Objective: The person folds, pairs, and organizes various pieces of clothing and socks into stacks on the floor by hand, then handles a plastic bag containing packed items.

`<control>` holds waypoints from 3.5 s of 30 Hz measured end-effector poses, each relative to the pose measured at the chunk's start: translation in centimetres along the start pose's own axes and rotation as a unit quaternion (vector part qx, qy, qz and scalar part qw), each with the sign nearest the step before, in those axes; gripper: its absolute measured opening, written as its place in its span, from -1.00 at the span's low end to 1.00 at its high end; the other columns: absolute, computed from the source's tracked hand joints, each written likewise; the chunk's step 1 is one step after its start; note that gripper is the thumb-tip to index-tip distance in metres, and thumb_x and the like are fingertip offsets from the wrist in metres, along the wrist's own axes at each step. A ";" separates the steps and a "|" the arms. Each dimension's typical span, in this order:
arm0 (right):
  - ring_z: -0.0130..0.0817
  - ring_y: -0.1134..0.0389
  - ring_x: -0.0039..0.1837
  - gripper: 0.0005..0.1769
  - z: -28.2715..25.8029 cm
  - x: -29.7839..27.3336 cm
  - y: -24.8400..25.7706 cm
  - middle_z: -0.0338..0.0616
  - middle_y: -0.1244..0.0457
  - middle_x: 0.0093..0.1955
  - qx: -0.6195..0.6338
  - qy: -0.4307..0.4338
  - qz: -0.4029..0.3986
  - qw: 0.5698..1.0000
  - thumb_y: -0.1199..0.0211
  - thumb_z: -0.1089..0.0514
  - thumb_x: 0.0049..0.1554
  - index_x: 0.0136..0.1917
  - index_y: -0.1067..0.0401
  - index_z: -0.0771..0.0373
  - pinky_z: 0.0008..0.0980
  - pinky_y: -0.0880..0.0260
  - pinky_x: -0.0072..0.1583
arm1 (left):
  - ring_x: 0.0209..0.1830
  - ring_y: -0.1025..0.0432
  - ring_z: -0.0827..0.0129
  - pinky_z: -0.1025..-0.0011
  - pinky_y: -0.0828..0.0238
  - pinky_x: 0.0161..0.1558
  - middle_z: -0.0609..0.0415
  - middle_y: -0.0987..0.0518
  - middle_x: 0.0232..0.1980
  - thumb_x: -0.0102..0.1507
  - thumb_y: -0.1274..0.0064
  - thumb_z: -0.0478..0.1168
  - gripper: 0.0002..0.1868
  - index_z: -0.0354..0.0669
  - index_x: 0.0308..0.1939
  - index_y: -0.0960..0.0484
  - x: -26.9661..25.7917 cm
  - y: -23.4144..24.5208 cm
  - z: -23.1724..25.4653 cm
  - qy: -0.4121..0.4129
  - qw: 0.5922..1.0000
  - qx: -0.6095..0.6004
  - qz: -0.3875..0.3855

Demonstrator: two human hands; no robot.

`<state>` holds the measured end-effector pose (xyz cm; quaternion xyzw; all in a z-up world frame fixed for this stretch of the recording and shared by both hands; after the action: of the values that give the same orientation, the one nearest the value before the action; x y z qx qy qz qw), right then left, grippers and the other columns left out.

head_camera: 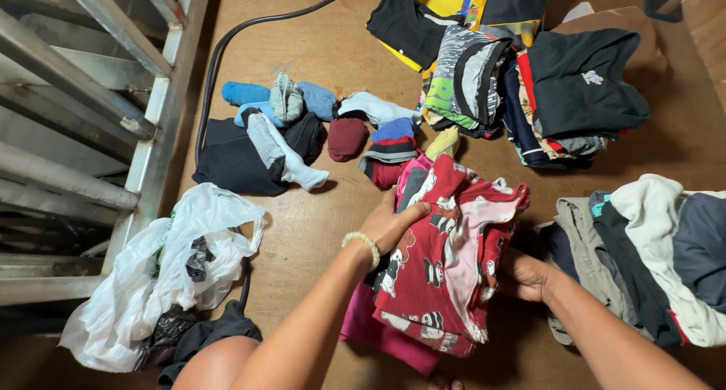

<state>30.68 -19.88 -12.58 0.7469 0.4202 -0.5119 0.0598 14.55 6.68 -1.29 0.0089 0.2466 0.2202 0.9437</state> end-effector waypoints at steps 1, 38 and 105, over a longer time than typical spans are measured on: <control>-0.42 -0.49 -0.08 -0.55 0.1 0.0 0.4 -0.25 -0.46 -0.05 -0.001 0.001 0.001 1.000 -0.41 0.11 -0.06 0.14 -0.50 0.09 -0.27 -0.54 -0.08 | 0.32 -0.45 0.01 0.27 -0.30 0.31 -0.29 -0.48 0.35 0.02 -0.09 0.36 0.14 -0.29 0.49 -0.18 0.3 0.1 0.3 -0.001 1.000 -0.001 0.000; -0.42 -0.21 0.33 -0.54 -16.1 -36.2 -0.5 -0.01 -0.27 0.41 -0.269 0.614 0.538 0.512 -0.13 -0.05 0.54 0.52 -0.34 0.31 -0.46 -0.21 0.35 | 0.14 -0.44 0.30 0.10 -0.22 0.33 0.19 -0.59 -0.02 0.32 0.09 -0.04 -0.75 0.26 -0.04 -0.69 -8.4 -34.9 16.7 -0.595 0.698 0.398 0.016; 0.10 -0.07 0.55 -0.50 -26.1 11.9 -17.6 0.22 -0.07 0.50 -0.708 0.276 0.089 0.644 -0.39 -0.24 0.01 0.20 -0.59 -0.12 -0.12 -0.11 0.46 | -0.02 -0.56 0.15 0.33 -0.51 0.01 -0.12 -0.56 0.11 0.24 -0.07 -0.40 -0.73 -0.31 0.03 -0.58 0.7 12.4 -4.5 -0.204 0.920 0.043 0.333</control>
<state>38.65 11.70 -4.05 0.6171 0.5832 0.1794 0.4969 7.87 17.72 -4.03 0.1758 0.0411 0.5040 0.8446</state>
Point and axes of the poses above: each hand's wrist, its own x-axis towards the middle knuckle, its own y-axis out of the back of the hand, z = x × y, the point moved 4 cm from there along x, towards the middle knuckle
